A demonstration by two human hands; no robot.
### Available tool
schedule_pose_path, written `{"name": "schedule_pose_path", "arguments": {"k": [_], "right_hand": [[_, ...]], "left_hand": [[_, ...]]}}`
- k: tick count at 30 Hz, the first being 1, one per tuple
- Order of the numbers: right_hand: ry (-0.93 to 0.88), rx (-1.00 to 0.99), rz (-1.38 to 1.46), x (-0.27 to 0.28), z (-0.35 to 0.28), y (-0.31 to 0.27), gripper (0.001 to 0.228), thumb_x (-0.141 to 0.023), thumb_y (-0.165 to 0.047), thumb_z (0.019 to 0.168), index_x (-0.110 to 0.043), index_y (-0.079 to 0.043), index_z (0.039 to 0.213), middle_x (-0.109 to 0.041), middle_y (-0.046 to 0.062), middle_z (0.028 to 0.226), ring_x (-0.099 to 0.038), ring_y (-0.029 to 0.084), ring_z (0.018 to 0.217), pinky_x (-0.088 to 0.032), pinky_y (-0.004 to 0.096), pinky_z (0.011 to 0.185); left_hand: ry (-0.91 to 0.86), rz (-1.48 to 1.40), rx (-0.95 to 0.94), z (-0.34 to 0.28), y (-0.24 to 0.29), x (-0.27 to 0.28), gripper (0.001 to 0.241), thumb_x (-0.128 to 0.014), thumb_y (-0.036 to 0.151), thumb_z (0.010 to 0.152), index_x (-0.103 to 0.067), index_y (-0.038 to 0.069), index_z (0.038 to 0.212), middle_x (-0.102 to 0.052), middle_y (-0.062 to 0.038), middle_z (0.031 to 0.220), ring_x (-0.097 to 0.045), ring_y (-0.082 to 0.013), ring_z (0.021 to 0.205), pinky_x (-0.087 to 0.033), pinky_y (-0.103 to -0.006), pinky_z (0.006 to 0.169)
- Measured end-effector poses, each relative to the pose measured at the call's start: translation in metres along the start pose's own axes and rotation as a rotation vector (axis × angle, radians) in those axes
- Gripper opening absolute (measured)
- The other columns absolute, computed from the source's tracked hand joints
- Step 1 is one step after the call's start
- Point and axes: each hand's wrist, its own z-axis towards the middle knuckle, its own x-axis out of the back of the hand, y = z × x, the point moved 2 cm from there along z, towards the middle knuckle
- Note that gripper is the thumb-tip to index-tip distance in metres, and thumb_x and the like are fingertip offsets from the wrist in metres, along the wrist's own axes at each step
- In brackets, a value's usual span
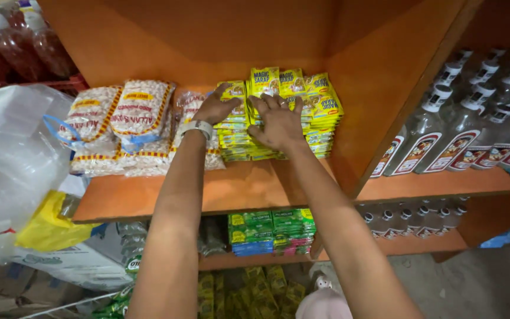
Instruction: Sorting and stacking yellow seasoning packets onto shelves in a grocery store.
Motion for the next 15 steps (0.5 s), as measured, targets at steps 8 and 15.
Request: {"name": "schedule_pose_path", "arguments": {"k": [8,15], "right_hand": [[-0.040,-0.010,0.000,0.004,-0.001,-0.001,0.090,-0.067,-0.057,0.082,-0.029,-0.026,0.158,-0.038,0.010,0.159,-0.034,0.034,0.146,-0.010,0.076,0.112],[-0.035,0.000,0.005,0.007,-0.006,-0.002,0.097,-0.070,-0.057,0.077,-0.026,-0.033,0.159,-0.033,0.013,0.161,-0.031,0.037,0.146,-0.008,0.076,0.111]], "left_hand": [[0.144,0.153,-0.036,-0.006,0.000,-0.029,0.089,-0.072,0.053,0.087,-0.040,0.001,0.152,-0.027,-0.033,0.160,-0.026,-0.0430,0.151,-0.022,-0.0410,0.123],[0.365,-0.044,-0.273,-0.040,0.024,-0.012,0.066,-0.071,0.037,0.095,-0.052,0.002,0.148,-0.038,-0.030,0.157,-0.032,-0.0428,0.151,-0.028,-0.0441,0.125]]}}
